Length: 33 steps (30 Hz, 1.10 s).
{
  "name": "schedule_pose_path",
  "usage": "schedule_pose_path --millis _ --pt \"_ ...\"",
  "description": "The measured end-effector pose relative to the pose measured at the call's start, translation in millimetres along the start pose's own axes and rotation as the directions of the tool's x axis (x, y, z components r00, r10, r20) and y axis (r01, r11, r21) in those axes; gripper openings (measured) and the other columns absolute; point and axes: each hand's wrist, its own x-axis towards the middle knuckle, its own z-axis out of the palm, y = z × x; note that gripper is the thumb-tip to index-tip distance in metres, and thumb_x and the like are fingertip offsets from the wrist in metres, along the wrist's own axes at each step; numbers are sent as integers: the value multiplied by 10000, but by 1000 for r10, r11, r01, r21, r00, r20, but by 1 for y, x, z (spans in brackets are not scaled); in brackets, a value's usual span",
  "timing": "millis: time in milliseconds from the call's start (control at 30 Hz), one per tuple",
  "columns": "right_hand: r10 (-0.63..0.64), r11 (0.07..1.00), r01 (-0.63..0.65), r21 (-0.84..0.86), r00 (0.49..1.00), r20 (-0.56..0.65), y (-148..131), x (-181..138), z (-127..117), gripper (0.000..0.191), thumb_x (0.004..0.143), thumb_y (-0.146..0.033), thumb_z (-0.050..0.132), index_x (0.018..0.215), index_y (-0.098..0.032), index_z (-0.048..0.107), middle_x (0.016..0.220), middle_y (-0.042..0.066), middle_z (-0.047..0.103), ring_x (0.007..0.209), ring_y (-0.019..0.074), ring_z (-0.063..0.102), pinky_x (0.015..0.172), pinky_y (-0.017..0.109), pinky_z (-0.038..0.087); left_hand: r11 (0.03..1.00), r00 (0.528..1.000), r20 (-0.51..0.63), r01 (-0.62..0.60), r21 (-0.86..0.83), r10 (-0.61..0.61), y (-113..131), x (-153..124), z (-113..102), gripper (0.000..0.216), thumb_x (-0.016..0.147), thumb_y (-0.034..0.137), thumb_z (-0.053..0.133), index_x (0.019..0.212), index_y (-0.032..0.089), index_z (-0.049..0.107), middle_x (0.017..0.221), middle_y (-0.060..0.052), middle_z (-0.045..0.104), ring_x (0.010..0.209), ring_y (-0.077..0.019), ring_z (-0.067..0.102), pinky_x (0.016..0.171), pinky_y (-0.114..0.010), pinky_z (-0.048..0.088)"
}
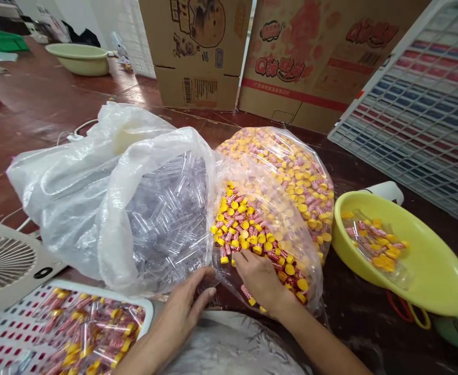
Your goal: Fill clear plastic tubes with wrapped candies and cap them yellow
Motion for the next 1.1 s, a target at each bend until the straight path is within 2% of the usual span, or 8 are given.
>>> schedule_pose_path --millis 100,200,333,600,733,833,967,1100 --pt "77 993 -68 93 992 -101 12 -6 -10 144 935 -124 531 831 -203 592 816 41 658 712 170 623 628 257 402 1000 999 -34 19 -15 -20 -7 -1 2 349 967 347 500 1273 254 640 1274 -64 741 1146 -241 698 999 -390 560" --pt "183 887 -95 451 971 -156 15 -15 -19 230 877 -192 579 681 -225 464 637 -34 549 576 127 513 562 235 363 1000 1000 -7 1 -10 -2 -10 -2 5 363 971 355 499 1287 269 655 1310 -52 727 1194 -244 679 1049 -411 532" --pt "169 651 -126 748 985 19 5 -21 -26 260 811 -226 603 646 -226 402 567 -78 438 527 97 406 496 214 283 998 995 88 -35 -57 40 -3 -1 7 351 996 372 489 1299 288 644 1306 -37 726 1187 -217 675 1046 -362 518" --pt "-49 292 -313 904 939 341 1 -17 -19 150 812 -265 665 720 -191 573 612 -75 522 560 91 458 517 198 322 996 978 192 -89 17 84 7 -1 10 308 1010 371 469 1221 276 673 1176 -48 752 1090 -224 688 945 -336 502" --pt "-98 323 -366 873 904 415 6 -13 -19 236 814 -287 713 674 -189 549 533 -96 477 479 81 437 459 192 283 988 969 223 -128 82 107 8 -3 6 204 979 272 493 1109 256 649 1026 -24 747 933 -201 699 835 -309 503" --pt "-82 530 -230 816 944 320 7 -4 -26 193 817 -261 755 732 -191 598 638 -68 587 589 107 549 528 193 368 957 979 182 -133 257 87 10 4 -4 186 860 94 516 958 225 603 919 -13 690 775 -176 651 701 -278 496" --pt "39 958 -39 285 999 6 -4 13 -21 28 903 -190 687 918 -206 669 947 39 674 820 175 629 676 250 435 706 985 98 -170 688 142 14 34 -12 332 816 -5 490 1037 188 643 950 -79 680 869 -261 658 726 -360 513" --pt "-65 998 65 9 998 -23 -15 22 -4 94 942 -139 609 970 -209 664 986 62 666 849 200 635 635 262 407 563 977 126 -203 801 174 16 63 -8 266 908 43 474 1050 122 685 976 -152 699 933 -321 672 756 -426 527"
